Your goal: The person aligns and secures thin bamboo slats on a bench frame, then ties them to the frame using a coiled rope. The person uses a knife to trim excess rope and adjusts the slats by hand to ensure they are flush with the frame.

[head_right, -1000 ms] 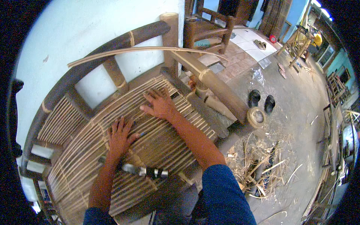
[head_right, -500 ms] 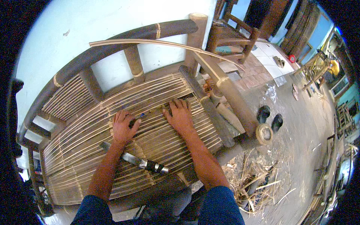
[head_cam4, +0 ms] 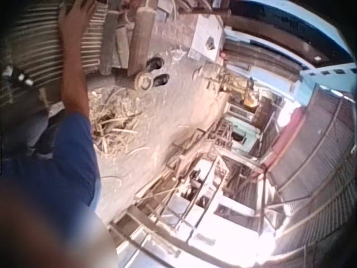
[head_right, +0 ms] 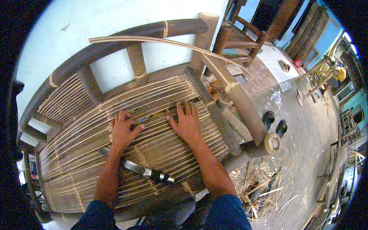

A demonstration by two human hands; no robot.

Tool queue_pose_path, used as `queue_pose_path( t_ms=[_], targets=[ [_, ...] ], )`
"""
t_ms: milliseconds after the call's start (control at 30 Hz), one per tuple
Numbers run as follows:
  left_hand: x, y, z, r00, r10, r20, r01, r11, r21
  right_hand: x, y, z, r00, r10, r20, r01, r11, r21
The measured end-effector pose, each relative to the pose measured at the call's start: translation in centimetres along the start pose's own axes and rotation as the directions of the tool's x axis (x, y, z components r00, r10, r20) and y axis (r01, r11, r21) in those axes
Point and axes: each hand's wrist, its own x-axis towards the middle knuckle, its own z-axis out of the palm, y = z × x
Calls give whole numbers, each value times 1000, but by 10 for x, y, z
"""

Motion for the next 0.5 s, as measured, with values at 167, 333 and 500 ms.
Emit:
queue_pose_path(
  t_ms=[167, 333, 500],
  targets=[
    [1, 5, -4, 999, -41, 32, 41, 999, 3, -6, -2, -1, 996, 56, 72, -51, 997, -61],
    [4, 6, -5, 975, -110, 195, 106, 994, 27, -3, 8, 1, 991, 51, 123, -47, 998, -36],
    [8, -2, 7, 999, -45, 7, 44, 993, 111, 13, 17, 10, 988, 23, 152, -20, 1000, -23]
  ],
)
